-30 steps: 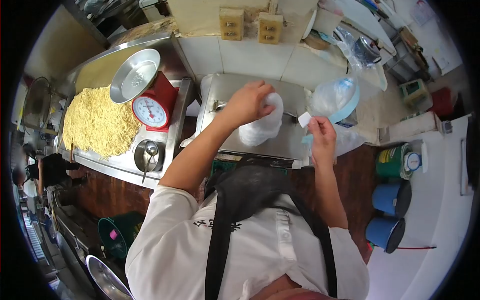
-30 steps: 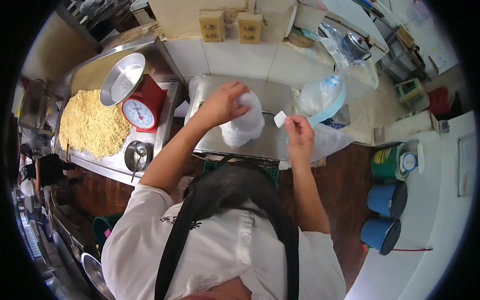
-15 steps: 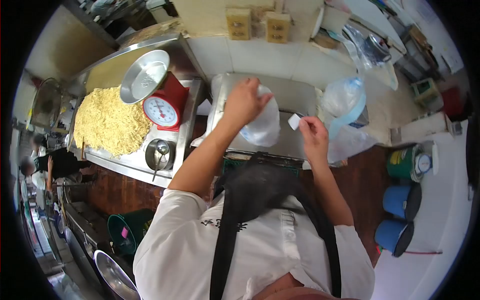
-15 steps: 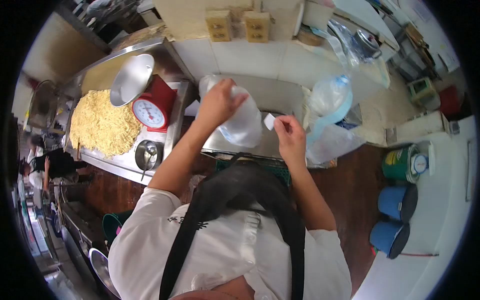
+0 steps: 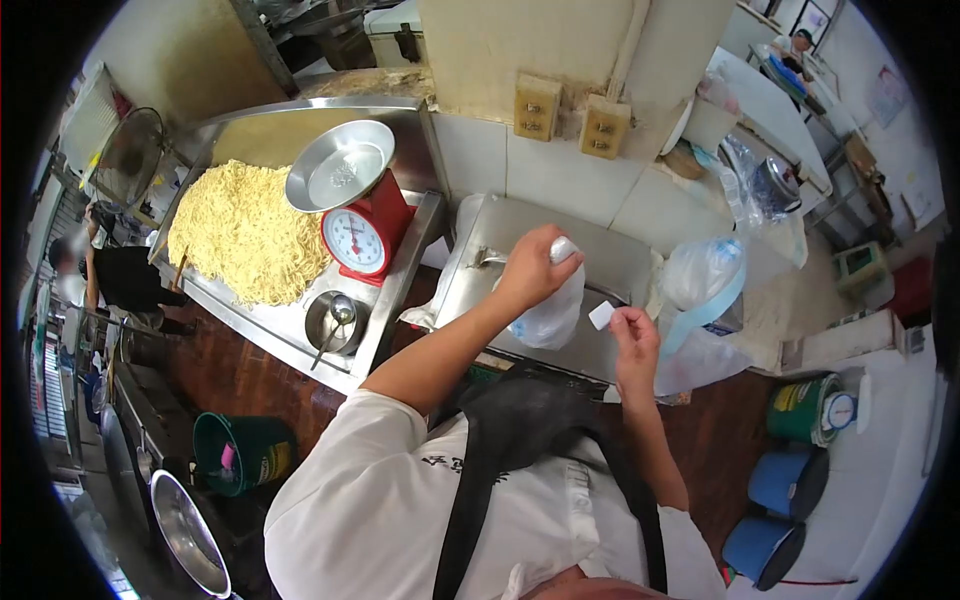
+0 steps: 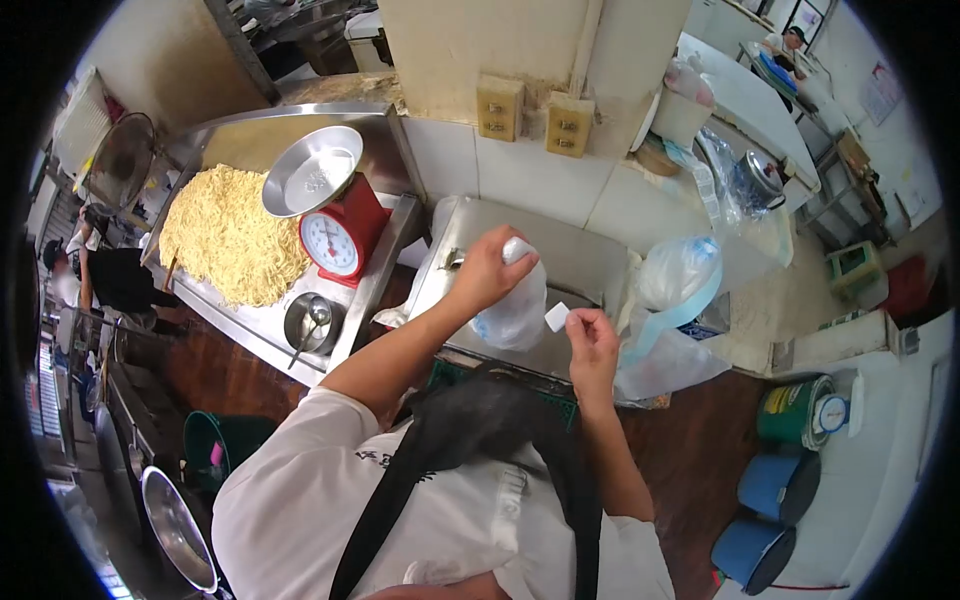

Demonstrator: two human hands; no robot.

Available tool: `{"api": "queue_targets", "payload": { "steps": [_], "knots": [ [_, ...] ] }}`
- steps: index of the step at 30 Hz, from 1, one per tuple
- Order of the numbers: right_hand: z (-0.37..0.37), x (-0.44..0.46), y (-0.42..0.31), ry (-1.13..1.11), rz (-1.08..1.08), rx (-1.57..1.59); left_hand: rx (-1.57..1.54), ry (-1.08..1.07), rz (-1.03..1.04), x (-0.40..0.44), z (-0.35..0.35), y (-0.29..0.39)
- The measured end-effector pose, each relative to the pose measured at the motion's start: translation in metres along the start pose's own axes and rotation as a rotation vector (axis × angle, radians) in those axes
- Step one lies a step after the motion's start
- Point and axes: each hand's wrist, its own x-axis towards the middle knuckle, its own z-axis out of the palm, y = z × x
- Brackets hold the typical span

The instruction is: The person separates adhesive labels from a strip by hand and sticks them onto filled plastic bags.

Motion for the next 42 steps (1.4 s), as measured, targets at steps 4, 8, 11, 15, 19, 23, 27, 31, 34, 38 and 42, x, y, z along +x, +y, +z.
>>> {"api": "queue_targets", "payload": {
  "steps": [4,8,11,15,19,23,27,31,34,38,42],
  "knots": [
    [0.0,0.0,-0.001,-0.018,0.014,0.032,0.023,0.021,0.011,-0.002,0.008,-0.003],
    [-0.001,0.004,-0.001,-0.004,0.008,0.04,0.06,0.064,0.042,0.003,0.014,-0.005],
    [-0.001,0.006,-0.003,-0.003,0.024,0.049,0.057,0.068,0.063,0.004,0.014,-0.003],
    [0.0,0.006,-0.004,-0.012,0.021,0.052,0.075,0.085,0.095,0.003,0.015,-0.006],
    [0.001,0.004,-0.003,-0.015,0.024,0.055,0.073,0.072,0.07,-0.002,0.013,-0.003],
    [0.003,0.001,-0.002,-0.016,0.025,0.073,0.097,0.09,0.101,-0.005,0.011,-0.002],
    [0.004,-0.002,-0.002,-0.022,0.051,0.076,0.105,0.092,0.11,-0.006,0.01,-0.003],
    [0.003,-0.006,0.001,-0.03,0.058,0.093,0.091,0.112,0.119,-0.008,0.011,-0.003],
    [0.002,-0.007,0.001,-0.031,0.055,0.083,0.09,0.119,0.123,-0.008,0.01,-0.003],
    [0.003,-0.008,0.0,-0.022,0.046,0.079,0.089,0.108,0.12,-0.008,0.01,-0.004],
    [0.003,-0.011,0.001,-0.01,0.048,0.097,0.089,0.1,0.117,-0.008,0.012,-0.006]
  ]
}}
